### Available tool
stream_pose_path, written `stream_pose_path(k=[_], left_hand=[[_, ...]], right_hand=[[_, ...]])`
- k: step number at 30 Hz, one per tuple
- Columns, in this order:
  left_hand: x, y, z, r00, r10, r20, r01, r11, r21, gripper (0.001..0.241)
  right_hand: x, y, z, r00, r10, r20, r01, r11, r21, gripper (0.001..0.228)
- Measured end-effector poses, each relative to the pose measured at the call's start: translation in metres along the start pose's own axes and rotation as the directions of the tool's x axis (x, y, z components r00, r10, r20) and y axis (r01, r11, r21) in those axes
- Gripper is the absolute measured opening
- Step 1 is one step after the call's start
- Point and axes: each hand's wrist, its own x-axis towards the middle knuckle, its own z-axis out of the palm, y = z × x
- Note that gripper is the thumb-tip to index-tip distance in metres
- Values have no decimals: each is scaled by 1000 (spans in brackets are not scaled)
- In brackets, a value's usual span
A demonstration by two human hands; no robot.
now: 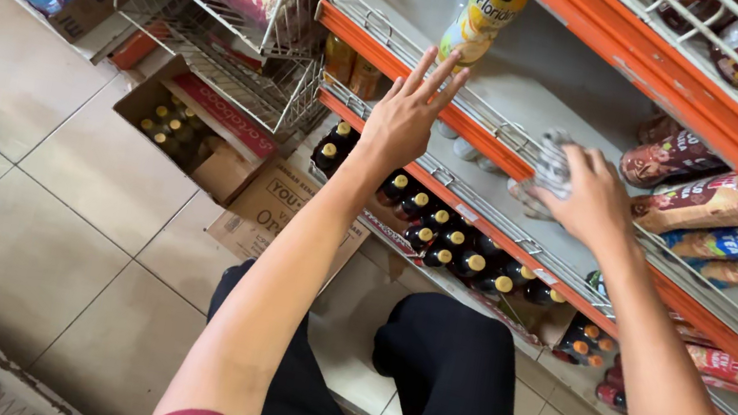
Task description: The person cleans the shelves of a grocery store aisle using a cloth, wiping the metal racks and the surfaces behind bottles and boxes.
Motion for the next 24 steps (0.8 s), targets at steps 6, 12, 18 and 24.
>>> stream_pose_path(k=[6, 12, 18, 24], left_hand=[[3, 10, -13, 996, -26, 84, 18, 996, 90, 86], [-19, 44, -7, 963, -240, 120, 119, -21, -993, 72], [-24, -16, -35, 725, -688, 40, 6, -52, -999, 60], [38, -63, -17, 655, -678, -333, 261, 617, -742, 78]], right_hand=[[-8, 16, 10, 994, -28, -104, 56, 961, 272, 47], [17, -117, 35, 699, -276, -660, 415, 908, 61, 33], [27, -156, -1, 729, -447, -518, 672, 611, 419, 56], [28, -96, 7, 796, -59, -603, 298, 905, 305, 40]])
